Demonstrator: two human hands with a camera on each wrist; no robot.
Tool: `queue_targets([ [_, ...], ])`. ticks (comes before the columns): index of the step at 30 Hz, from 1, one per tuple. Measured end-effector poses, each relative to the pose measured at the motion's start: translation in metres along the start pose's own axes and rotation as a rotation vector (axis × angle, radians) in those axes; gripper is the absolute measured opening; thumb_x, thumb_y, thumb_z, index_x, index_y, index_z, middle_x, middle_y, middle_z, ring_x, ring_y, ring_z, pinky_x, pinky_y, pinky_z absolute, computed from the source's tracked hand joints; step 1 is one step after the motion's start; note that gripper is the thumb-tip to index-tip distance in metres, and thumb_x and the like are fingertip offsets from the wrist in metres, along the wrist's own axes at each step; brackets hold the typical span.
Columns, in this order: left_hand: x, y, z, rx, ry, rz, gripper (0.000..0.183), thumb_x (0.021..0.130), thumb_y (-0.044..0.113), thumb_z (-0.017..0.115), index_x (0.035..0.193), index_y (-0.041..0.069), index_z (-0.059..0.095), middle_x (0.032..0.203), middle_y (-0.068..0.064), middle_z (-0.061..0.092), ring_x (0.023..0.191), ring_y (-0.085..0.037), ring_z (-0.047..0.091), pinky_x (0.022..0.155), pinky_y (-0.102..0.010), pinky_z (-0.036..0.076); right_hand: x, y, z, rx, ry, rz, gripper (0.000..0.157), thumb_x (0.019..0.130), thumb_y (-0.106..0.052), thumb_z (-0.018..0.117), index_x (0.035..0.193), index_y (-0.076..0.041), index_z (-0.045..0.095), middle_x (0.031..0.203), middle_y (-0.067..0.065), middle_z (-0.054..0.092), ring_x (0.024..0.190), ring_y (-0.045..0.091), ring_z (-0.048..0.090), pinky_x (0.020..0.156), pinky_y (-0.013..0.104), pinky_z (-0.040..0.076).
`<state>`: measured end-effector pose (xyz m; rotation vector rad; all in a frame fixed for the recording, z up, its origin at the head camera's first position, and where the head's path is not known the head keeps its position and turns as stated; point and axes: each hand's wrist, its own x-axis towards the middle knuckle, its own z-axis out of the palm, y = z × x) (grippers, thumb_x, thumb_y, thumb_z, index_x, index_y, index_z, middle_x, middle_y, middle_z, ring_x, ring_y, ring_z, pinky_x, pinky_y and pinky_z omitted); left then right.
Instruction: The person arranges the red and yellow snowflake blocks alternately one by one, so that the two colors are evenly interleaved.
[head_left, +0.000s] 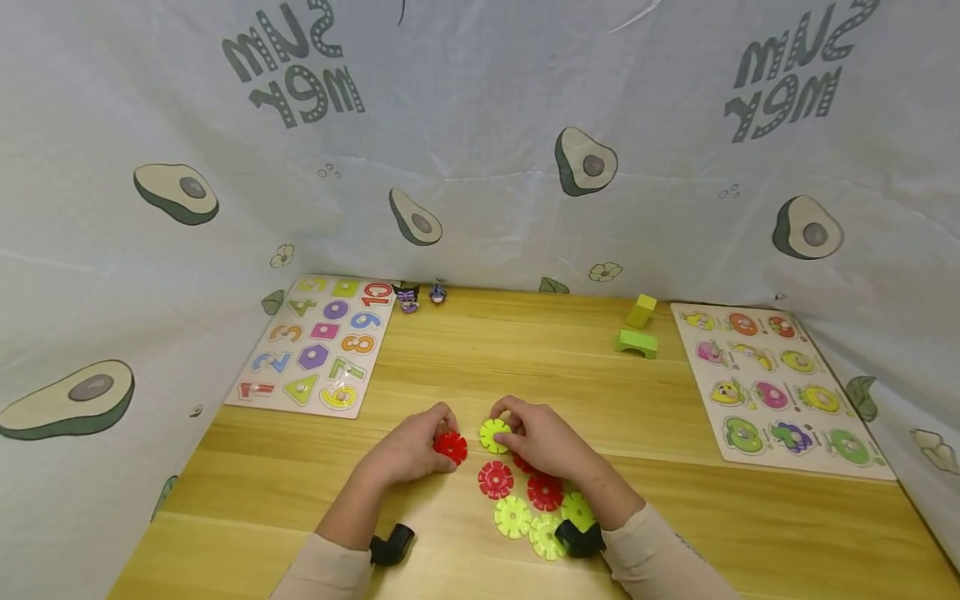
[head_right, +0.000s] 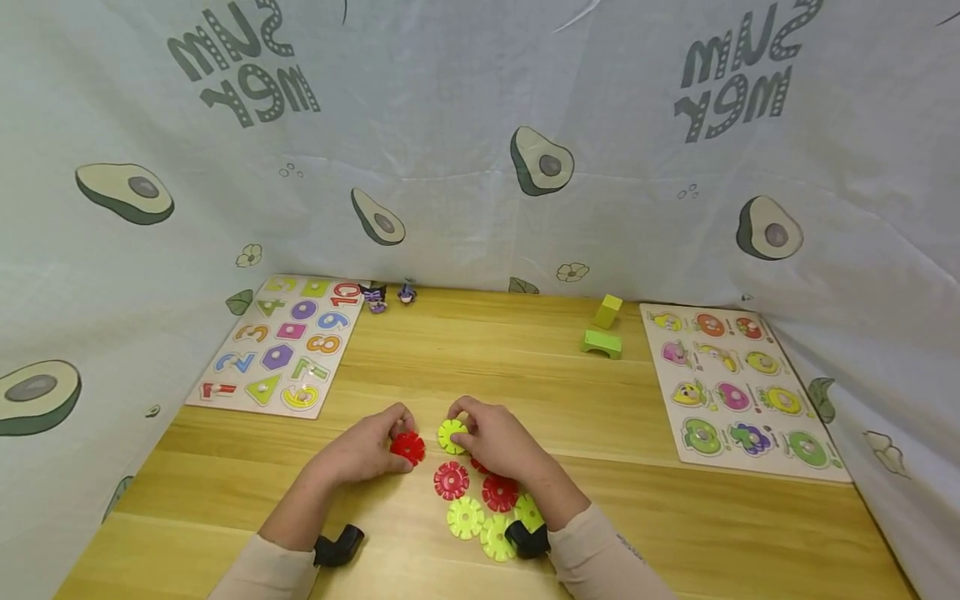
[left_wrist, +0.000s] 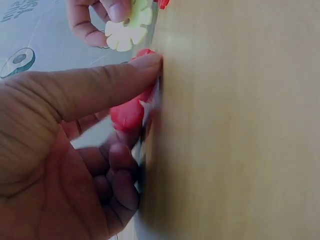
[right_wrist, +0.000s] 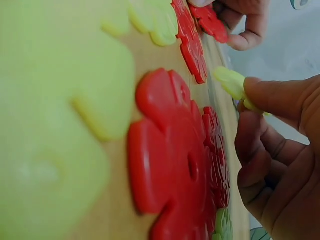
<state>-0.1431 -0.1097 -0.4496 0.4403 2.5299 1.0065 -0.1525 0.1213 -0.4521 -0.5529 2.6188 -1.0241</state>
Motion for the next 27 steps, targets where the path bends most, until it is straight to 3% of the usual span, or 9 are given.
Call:
queue_targets([
  [8,0.006,-0.003,-0.009,-0.051,0.031,0.012,0.029,0.082,0.022,0.071,0.108,0.023,0.056,0.081,0.004,0.057,0.07,-0.015,0.053,0.064,-0.032,0.045,-0.005,0.003,-0.007,0.076,0.006,0.02,0.021,0.088,-0.028,0.064,0.108,-0.029,0.058,0.072,-0.003,0.056,0.054,0.013,0.055,0.049,0.028,0.047],
  [16,0.03,-0.012,-0.04,-0.088,0.161,0.007,0.019,0.087,0.023,0.066,0.103,0.02,0.056,0.079,0.002,0.059,0.065,-0.015,0.054,0.058,-0.03,0.045,-0.009,0.009,-0.022,0.104,0.095,0.085,0.024,0.086,-0.022,0.067,0.109,-0.026,0.062,0.077,0.0,0.055,0.058,0.012,0.056,0.048,0.027,0.048],
  [21,0.051,-0.026,-0.065,-0.06,0.244,-0.058,0.017,0.088,0.024,0.064,0.1,0.017,0.054,0.086,-0.001,0.061,0.072,-0.018,0.056,0.062,-0.032,0.045,-0.009,0.009,-0.03,0.13,0.144,0.107,0.025,0.085,-0.018,0.068,0.109,-0.023,0.061,0.078,0.002,0.054,0.058,0.012,0.057,0.049,0.027,0.049],
  [27,0.06,-0.055,-0.088,0.063,0.341,-0.167,0.018,0.09,0.022,0.061,0.103,0.013,0.054,0.094,-0.006,0.063,0.083,-0.023,0.058,0.074,-0.04,0.046,-0.004,0.0,-0.03,0.15,0.135,0.12,0.028,0.085,-0.017,0.068,0.11,-0.023,0.06,0.081,0.004,0.053,0.061,0.014,0.059,0.05,0.026,0.051],
])
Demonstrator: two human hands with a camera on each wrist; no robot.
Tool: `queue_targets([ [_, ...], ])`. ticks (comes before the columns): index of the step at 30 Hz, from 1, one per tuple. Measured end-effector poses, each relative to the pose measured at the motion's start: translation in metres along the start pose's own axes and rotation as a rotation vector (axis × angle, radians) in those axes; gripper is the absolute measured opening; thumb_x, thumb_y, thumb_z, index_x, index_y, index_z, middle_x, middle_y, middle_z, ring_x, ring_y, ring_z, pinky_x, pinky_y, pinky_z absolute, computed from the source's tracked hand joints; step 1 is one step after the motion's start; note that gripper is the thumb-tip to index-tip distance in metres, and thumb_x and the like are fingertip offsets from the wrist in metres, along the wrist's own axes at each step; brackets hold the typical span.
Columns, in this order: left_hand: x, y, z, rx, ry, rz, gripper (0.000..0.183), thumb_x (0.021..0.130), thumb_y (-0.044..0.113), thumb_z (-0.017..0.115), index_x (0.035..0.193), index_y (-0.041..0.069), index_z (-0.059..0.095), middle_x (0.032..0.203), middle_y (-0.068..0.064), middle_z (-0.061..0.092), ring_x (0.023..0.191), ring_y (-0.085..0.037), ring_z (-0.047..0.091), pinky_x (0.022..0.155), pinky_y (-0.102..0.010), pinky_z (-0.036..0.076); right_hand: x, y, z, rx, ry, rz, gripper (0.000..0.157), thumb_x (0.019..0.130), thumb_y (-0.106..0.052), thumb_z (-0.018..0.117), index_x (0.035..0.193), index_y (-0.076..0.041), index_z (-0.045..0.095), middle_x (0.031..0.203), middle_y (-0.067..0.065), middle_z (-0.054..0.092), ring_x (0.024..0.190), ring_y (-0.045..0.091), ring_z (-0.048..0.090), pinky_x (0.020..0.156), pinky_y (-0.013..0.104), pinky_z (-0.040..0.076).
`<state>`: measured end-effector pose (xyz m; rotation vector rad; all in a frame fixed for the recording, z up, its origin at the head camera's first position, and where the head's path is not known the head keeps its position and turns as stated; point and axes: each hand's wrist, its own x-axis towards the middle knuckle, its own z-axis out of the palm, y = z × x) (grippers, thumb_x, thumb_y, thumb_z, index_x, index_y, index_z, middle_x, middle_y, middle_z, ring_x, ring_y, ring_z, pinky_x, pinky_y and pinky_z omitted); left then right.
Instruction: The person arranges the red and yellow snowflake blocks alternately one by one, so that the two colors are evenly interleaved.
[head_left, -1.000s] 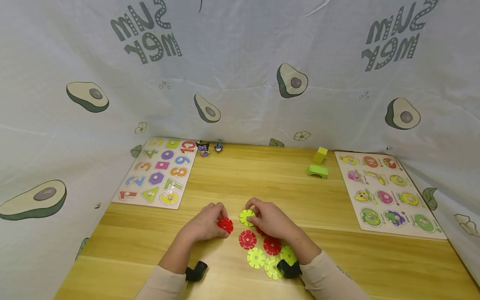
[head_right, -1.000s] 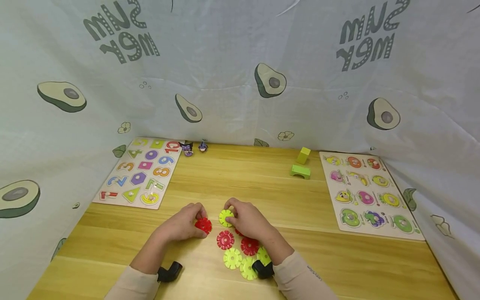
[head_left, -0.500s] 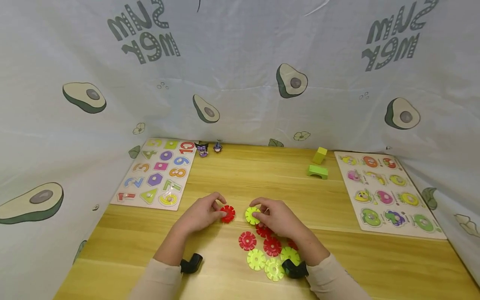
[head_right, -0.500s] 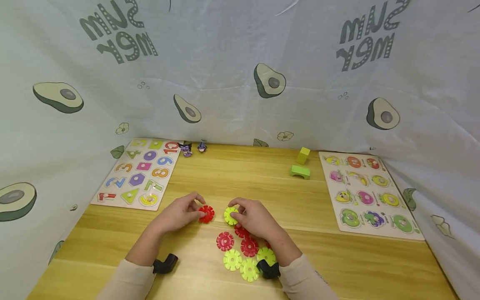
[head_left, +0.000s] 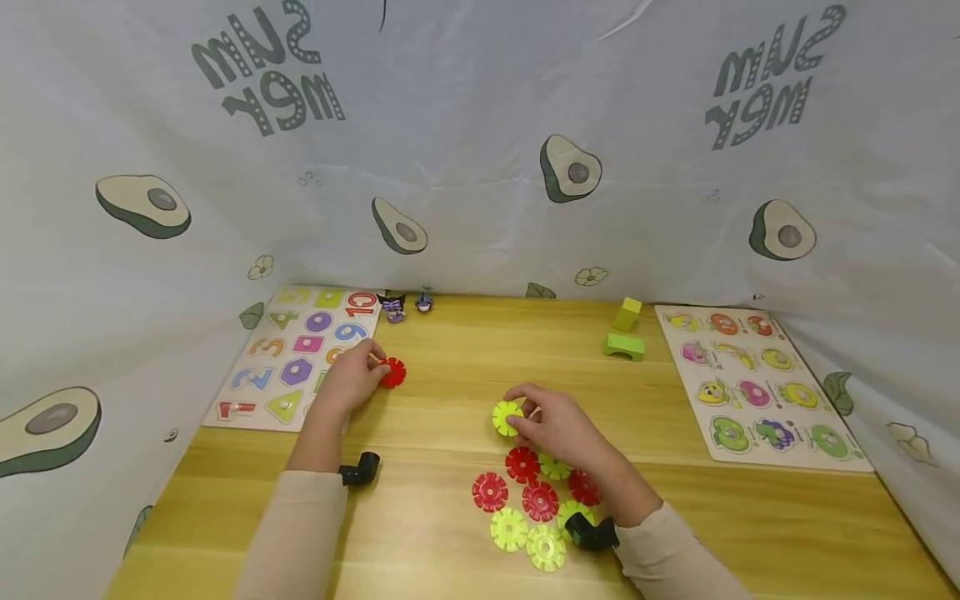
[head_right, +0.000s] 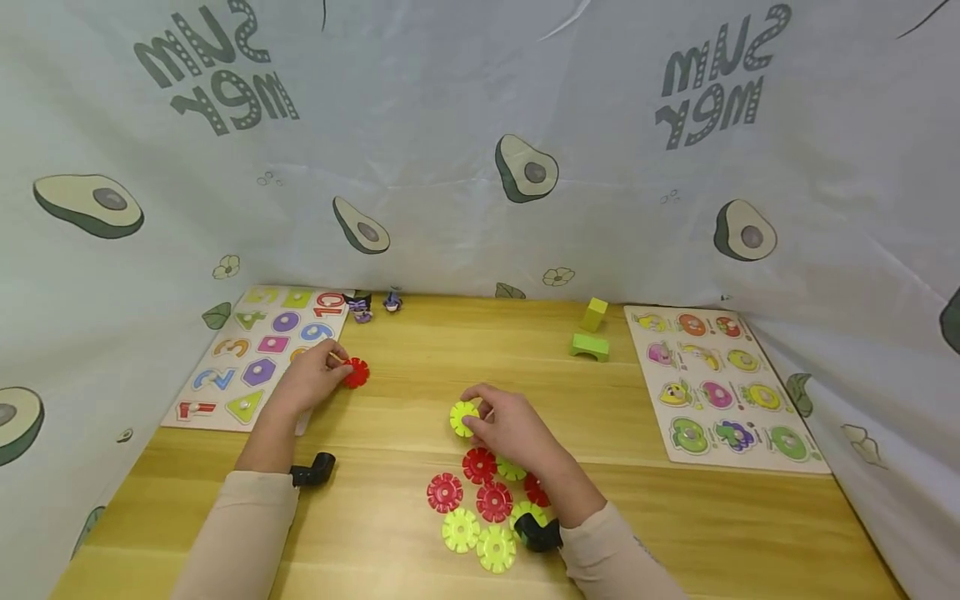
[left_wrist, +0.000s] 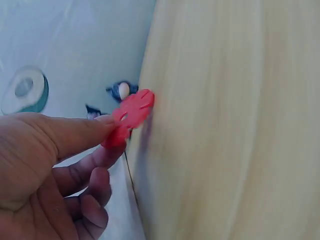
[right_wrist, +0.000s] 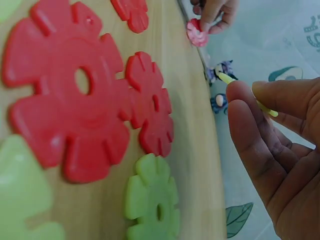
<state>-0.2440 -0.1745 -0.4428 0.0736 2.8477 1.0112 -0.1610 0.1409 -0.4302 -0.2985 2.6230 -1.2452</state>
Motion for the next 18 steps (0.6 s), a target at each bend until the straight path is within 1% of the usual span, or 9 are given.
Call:
queue_targets([
  [2,0.003,-0.007,-0.003,-0.006,0.0,-0.012,0.023,0.089,0.024,0.062,0.107,0.011,0.054,0.099,-0.009,0.063,0.089,-0.025,0.058,0.079,-0.042,0.045,0.003,-0.005,0.002,-0.005,0.004,-0.005,0.028,0.085,-0.017,0.068,0.111,-0.023,0.06,0.082,0.003,0.053,0.062,0.015,0.06,0.05,0.026,0.051],
  [6,0.003,-0.011,-0.004,-0.044,-0.04,-0.018,0.042,0.082,0.03,0.07,0.115,0.009,0.055,0.111,-0.011,0.06,0.101,-0.029,0.054,0.089,-0.047,0.042,0.014,-0.016,0.008,-0.022,0.005,-0.039,0.029,0.086,-0.018,0.067,0.114,-0.022,0.061,0.081,0.002,0.055,0.064,0.016,0.061,0.051,0.026,0.051],
  [8,0.002,-0.011,-0.003,-0.036,-0.06,-0.013,0.048,0.078,0.031,0.074,0.117,0.009,0.056,0.114,-0.011,0.057,0.105,-0.029,0.051,0.092,-0.048,0.039,0.022,-0.02,0.014,-0.024,-0.011,-0.062,0.03,0.086,-0.019,0.066,0.115,-0.021,0.06,0.081,0.001,0.056,0.064,0.016,0.062,0.051,0.026,0.051],
  [11,0.001,-0.012,-0.001,0.004,-0.065,0.01,0.05,0.076,0.028,0.077,0.118,0.009,0.058,0.114,-0.012,0.056,0.107,-0.03,0.049,0.095,-0.048,0.037,0.035,-0.026,0.026,-0.022,-0.039,-0.086,0.031,0.087,-0.019,0.066,0.118,-0.019,0.06,0.08,0.001,0.056,0.064,0.015,0.063,0.052,0.026,0.051],
  [14,0.001,-0.013,0.001,0.034,-0.067,0.017,0.048,0.078,0.026,0.075,0.119,0.008,0.06,0.116,-0.014,0.053,0.108,-0.032,0.048,0.095,-0.049,0.037,0.048,-0.033,0.039,-0.004,-0.046,-0.06,0.03,0.088,-0.018,0.065,0.118,-0.017,0.06,0.077,0.003,0.056,0.063,0.015,0.064,0.052,0.027,0.051],
  [18,0.002,-0.014,0.001,0.057,-0.077,0.001,0.047,0.08,0.026,0.072,0.122,0.008,0.059,0.119,-0.015,0.049,0.11,-0.033,0.046,0.096,-0.049,0.036,0.069,-0.04,0.056,0.007,-0.033,0.013,0.028,0.089,-0.016,0.063,0.117,-0.015,0.059,0.072,0.005,0.055,0.059,0.015,0.063,0.05,0.027,0.05],
])
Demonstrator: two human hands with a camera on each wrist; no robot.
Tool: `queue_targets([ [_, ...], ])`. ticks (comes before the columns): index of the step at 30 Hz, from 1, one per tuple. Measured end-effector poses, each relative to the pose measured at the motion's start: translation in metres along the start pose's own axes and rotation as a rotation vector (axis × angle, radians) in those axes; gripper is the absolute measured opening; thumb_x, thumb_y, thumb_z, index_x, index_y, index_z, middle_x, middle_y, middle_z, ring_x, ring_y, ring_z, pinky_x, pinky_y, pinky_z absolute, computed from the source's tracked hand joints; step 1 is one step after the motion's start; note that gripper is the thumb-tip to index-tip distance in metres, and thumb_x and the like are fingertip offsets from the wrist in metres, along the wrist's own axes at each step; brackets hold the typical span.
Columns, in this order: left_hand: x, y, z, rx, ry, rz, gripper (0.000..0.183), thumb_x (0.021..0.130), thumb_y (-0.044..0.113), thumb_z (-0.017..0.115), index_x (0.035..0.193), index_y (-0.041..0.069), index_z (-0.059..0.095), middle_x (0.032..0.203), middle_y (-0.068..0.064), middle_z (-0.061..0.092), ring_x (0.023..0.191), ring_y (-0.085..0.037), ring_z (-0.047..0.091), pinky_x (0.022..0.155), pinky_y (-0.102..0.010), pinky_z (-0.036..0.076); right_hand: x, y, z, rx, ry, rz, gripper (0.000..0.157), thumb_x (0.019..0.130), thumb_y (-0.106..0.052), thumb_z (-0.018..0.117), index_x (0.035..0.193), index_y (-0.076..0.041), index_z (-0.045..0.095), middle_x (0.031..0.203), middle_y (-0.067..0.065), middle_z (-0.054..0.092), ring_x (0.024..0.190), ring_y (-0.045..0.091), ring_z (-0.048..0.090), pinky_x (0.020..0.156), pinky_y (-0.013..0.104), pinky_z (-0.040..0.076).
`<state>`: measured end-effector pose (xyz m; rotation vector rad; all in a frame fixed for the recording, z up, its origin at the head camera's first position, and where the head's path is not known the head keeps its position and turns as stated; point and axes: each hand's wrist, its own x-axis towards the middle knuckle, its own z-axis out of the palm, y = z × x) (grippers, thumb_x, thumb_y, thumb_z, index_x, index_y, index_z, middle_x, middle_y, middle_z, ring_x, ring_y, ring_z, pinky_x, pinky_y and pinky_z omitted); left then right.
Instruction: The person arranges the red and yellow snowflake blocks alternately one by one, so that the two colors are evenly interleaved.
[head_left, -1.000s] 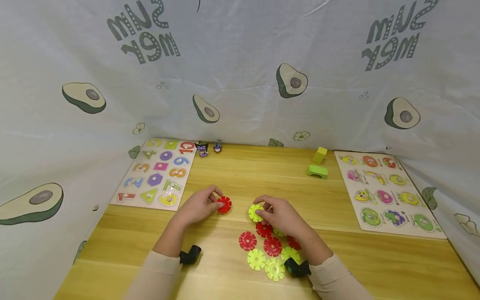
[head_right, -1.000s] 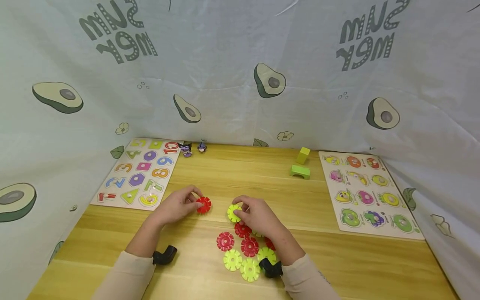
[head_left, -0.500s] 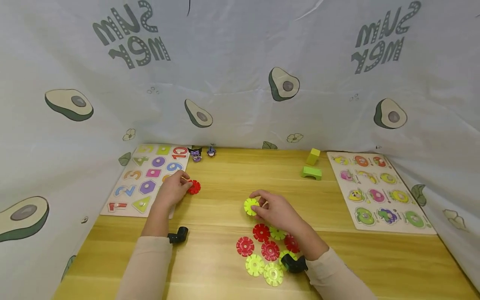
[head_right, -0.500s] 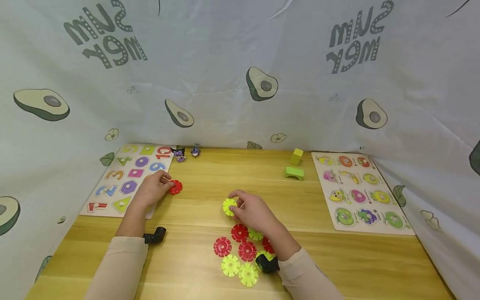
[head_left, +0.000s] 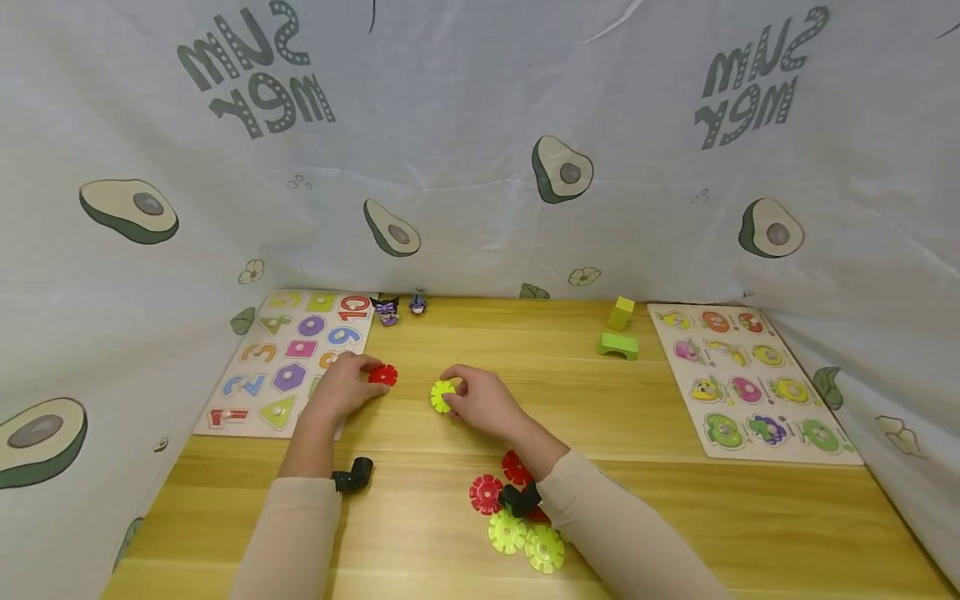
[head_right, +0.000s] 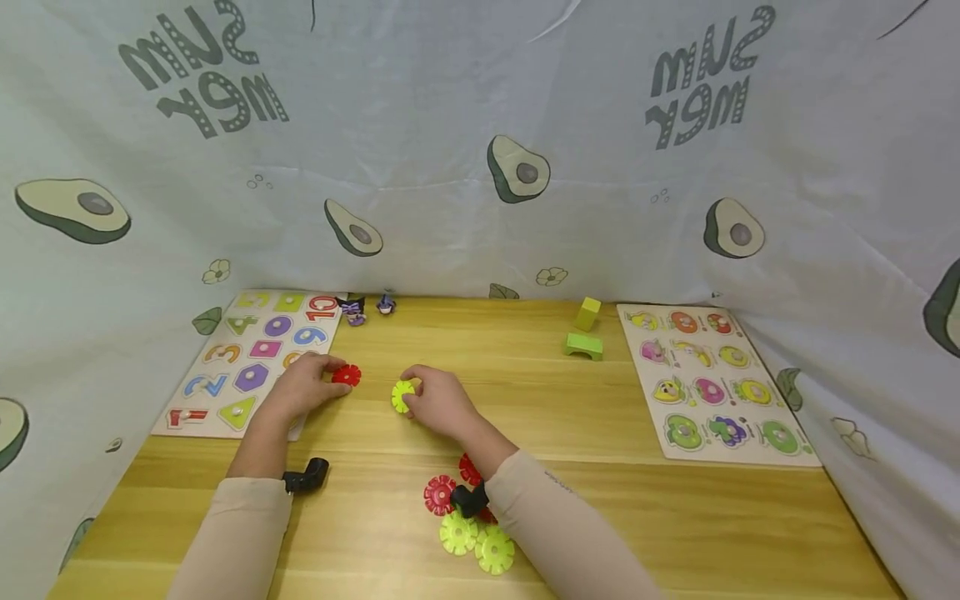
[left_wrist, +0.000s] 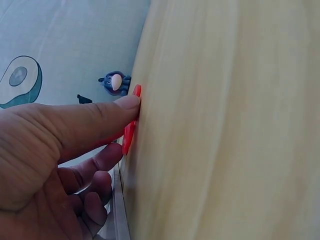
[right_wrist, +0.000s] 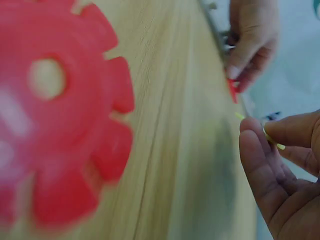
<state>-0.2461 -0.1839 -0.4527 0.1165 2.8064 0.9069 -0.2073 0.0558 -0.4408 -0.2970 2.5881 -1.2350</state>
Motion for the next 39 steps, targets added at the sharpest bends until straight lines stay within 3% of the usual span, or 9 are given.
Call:
queue_targets([
  [9,0.001,0.001,-0.002,0.011,-0.013,0.005,0.045,0.083,0.023,0.069,0.124,0.008,0.058,0.117,-0.016,0.048,0.107,-0.033,0.047,0.095,-0.05,0.037,0.04,-0.01,0.028,-0.249,0.075,-0.028,0.029,0.088,-0.022,0.064,0.116,-0.017,0.062,0.057,-0.003,0.05,0.048,0.009,0.044,0.045,0.023,0.036],
  [13,0.001,0.001,-0.002,0.007,-0.024,0.001,0.046,0.084,0.021,0.068,0.126,0.008,0.057,0.119,-0.019,0.047,0.109,-0.035,0.047,0.096,-0.051,0.036,0.054,-0.013,0.032,-0.247,0.086,0.015,0.03,0.089,-0.025,0.063,0.118,-0.017,0.061,0.055,-0.001,0.053,0.043,0.01,0.043,0.044,0.024,0.038],
  [15,0.0,0.0,-0.003,0.012,-0.022,-0.005,0.045,0.085,0.021,0.067,0.127,0.008,0.057,0.12,-0.019,0.046,0.111,-0.035,0.046,0.097,-0.051,0.036,0.06,-0.015,0.032,-0.242,0.09,0.033,0.031,0.089,-0.027,0.063,0.118,-0.017,0.061,0.065,0.001,0.06,0.042,0.012,0.048,0.047,0.025,0.041],
  [18,0.0,0.0,-0.002,0.021,-0.014,0.002,0.045,0.086,0.02,0.066,0.128,0.009,0.056,0.12,-0.018,0.046,0.11,-0.035,0.046,0.096,-0.051,0.036,0.066,-0.017,0.032,-0.285,0.096,0.06,0.032,0.089,-0.031,0.063,0.118,-0.018,0.061,0.088,0.0,0.068,0.059,0.015,0.061,0.06,0.028,0.049],
  [20,0.001,0.001,-0.002,0.026,-0.008,0.016,0.044,0.086,0.02,0.065,0.128,0.008,0.056,0.119,-0.018,0.046,0.109,-0.035,0.047,0.096,-0.051,0.037,0.068,-0.018,0.032,-0.33,0.109,0.073,0.033,0.088,-0.035,0.063,0.117,-0.019,0.062,0.104,-0.002,0.066,0.076,0.017,0.063,0.07,0.031,0.05],
  [23,0.001,0.002,-0.001,0.035,0.004,0.032,0.043,0.086,0.019,0.065,0.127,0.008,0.057,0.12,-0.018,0.046,0.109,-0.035,0.047,0.096,-0.05,0.037,0.068,-0.017,0.033,-0.361,0.115,0.091,0.034,0.087,-0.038,0.063,0.116,-0.022,0.063,0.109,-0.003,0.065,0.092,0.02,0.061,0.076,0.035,0.05],
  [28,0.001,0.001,0.001,0.04,0.024,0.038,0.041,0.087,0.017,0.064,0.127,0.008,0.057,0.121,-0.018,0.046,0.11,-0.035,0.047,0.096,-0.051,0.037,0.067,-0.015,0.035,-0.339,0.114,0.101,0.035,0.086,-0.042,0.063,0.116,-0.023,0.062,0.107,-0.002,0.065,0.083,0.02,0.06,0.07,0.034,0.048],
  [34,0.0,0.001,0.002,0.029,0.026,0.024,0.04,0.088,0.018,0.064,0.127,0.011,0.057,0.122,-0.016,0.046,0.113,-0.035,0.046,0.097,-0.051,0.036,0.066,-0.013,0.037,-0.321,0.117,0.097,0.036,0.087,-0.044,0.061,0.117,-0.023,0.061,0.109,-0.002,0.065,0.085,0.02,0.06,0.071,0.035,0.048],
  [39,-0.003,0.006,0.001,-0.005,0.041,0.01,0.045,0.087,0.023,0.065,0.129,0.013,0.054,0.123,-0.016,0.043,0.112,-0.034,0.047,0.096,-0.052,0.037,0.062,-0.008,0.028,-0.074,0.039,0.103,0.039,0.091,-0.04,0.057,0.124,-0.021,0.056,0.071,0.006,0.067,0.055,0.021,0.061,0.051,0.032,0.05],
])
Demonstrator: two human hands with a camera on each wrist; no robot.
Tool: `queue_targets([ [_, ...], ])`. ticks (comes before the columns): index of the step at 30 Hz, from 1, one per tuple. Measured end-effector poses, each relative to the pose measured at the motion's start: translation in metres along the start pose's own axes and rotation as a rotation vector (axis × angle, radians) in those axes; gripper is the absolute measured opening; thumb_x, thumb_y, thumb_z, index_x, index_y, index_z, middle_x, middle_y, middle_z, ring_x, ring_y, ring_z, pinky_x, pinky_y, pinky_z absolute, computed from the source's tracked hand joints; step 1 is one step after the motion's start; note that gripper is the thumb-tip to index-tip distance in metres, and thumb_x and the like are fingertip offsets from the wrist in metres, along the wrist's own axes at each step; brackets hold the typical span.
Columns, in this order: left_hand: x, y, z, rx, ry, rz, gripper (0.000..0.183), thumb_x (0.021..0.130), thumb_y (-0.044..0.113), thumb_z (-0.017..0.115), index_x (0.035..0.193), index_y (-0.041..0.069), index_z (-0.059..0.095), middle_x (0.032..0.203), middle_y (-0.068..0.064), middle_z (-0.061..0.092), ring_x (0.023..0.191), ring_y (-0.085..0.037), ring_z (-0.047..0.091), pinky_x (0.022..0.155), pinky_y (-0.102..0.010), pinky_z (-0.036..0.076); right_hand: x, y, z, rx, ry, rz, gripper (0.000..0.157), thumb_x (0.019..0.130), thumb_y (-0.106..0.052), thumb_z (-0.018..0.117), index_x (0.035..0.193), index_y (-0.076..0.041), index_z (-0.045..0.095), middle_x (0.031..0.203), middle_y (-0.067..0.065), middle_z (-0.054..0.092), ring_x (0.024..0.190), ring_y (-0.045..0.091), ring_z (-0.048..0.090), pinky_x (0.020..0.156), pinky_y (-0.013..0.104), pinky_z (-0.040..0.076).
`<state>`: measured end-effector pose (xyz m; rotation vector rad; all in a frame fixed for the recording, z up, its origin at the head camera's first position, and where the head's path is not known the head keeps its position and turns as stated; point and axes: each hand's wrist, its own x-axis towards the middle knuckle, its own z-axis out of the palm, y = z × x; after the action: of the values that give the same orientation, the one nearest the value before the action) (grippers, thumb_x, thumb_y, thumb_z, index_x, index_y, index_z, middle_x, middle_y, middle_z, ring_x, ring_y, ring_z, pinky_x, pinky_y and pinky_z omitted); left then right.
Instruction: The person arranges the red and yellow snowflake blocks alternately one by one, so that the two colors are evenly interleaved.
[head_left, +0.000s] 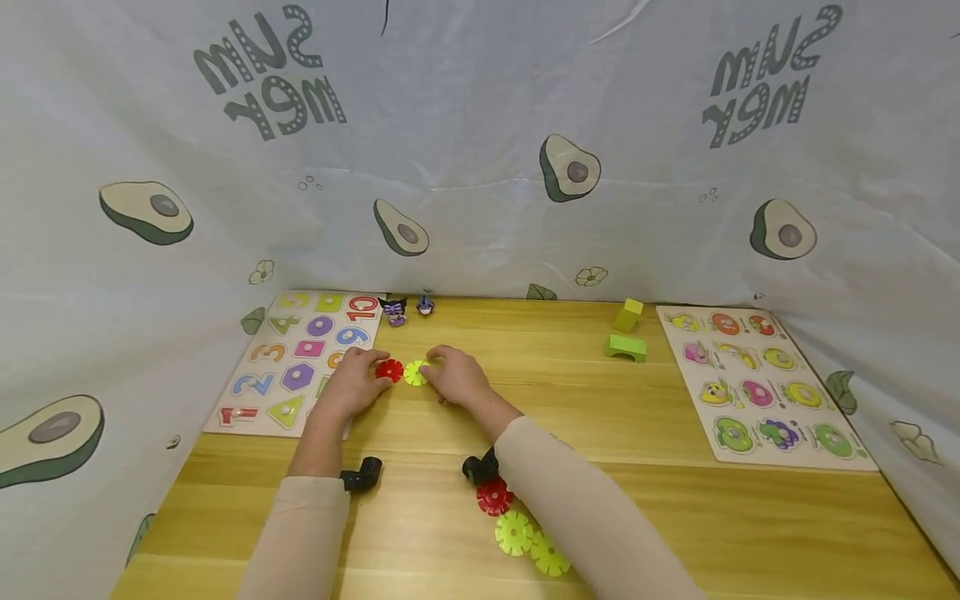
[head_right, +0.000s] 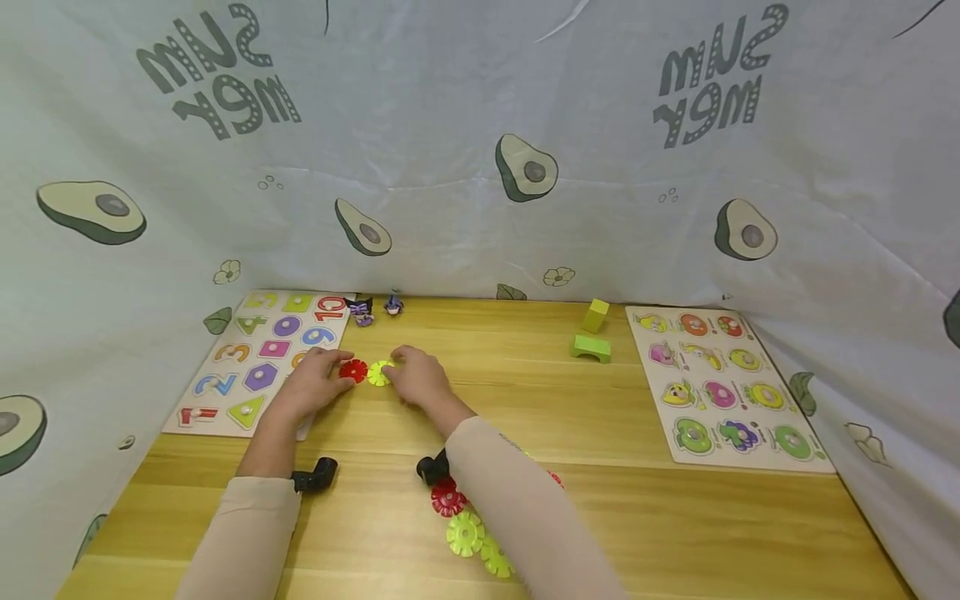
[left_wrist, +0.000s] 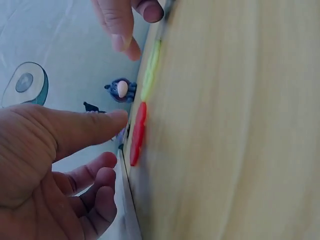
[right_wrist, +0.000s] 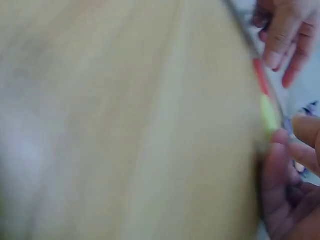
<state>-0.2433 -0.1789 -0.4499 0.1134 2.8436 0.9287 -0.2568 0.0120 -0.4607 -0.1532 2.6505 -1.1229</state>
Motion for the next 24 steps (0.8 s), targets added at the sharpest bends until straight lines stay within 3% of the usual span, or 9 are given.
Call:
queue_targets([
  [2,-0.001,0.004,0.0,-0.015,0.014,0.015,0.047,0.085,0.025,0.067,0.129,0.013,0.055,0.12,-0.016,0.046,0.107,-0.032,0.049,0.093,-0.05,0.04,-0.004,0.003,-0.007,0.114,-0.054,0.009,0.039,0.092,-0.037,0.057,0.127,-0.02,0.053,0.059,0.01,0.062,0.045,0.022,0.058,0.043,0.031,0.049],
  [6,0.0,0.013,0.008,-0.114,-0.014,0.038,0.049,0.084,0.028,0.068,0.128,0.012,0.054,0.097,-0.01,0.057,0.082,-0.024,0.056,0.074,-0.039,0.048,-0.018,0.012,-0.024,0.181,-0.095,-0.007,0.039,0.092,-0.035,0.057,0.127,-0.019,0.053,0.069,0.01,0.061,0.048,0.021,0.058,0.045,0.031,0.049],
  [11,0.004,0.019,0.027,-0.483,-0.147,-0.034,0.052,0.086,0.024,0.067,0.133,0.014,0.047,0.082,-0.012,0.056,0.056,-0.021,0.06,0.052,-0.035,0.054,-0.049,0.03,-0.043,0.155,-0.127,-0.057,0.034,0.091,-0.03,0.06,0.122,-0.016,0.057,0.077,0.012,0.06,0.055,0.026,0.06,0.049,0.034,0.049],
  [14,0.006,0.021,0.035,-0.64,-0.161,-0.086,0.053,0.086,0.019,0.066,0.135,0.015,0.045,0.081,-0.015,0.056,0.052,-0.021,0.06,0.05,-0.039,0.054,-0.07,0.044,-0.052,0.136,-0.197,-0.116,0.032,0.089,-0.027,0.063,0.119,-0.014,0.06,0.074,0.01,0.058,0.055,0.025,0.059,0.048,0.033,0.048],
  [18,0.007,0.02,0.039,-0.686,-0.157,-0.112,0.053,0.087,0.017,0.066,0.135,0.017,0.045,0.072,-0.014,0.058,0.048,-0.018,0.058,0.049,-0.039,0.054,-0.097,0.058,-0.06,0.08,-0.306,-0.189,0.031,0.085,-0.024,0.068,0.114,-0.015,0.063,0.074,0.002,0.059,0.056,0.016,0.054,0.048,0.029,0.045],
  [24,0.006,0.018,0.042,-0.675,-0.162,-0.107,0.053,0.088,0.015,0.064,0.137,0.018,0.044,0.065,-0.013,0.058,0.045,-0.019,0.058,0.048,-0.039,0.054,-0.132,0.067,-0.062,0.031,-0.414,-0.232,0.034,0.078,-0.023,0.075,0.111,-0.022,0.066,0.074,-0.003,0.059,0.058,0.011,0.05,0.049,0.025,0.042],
])
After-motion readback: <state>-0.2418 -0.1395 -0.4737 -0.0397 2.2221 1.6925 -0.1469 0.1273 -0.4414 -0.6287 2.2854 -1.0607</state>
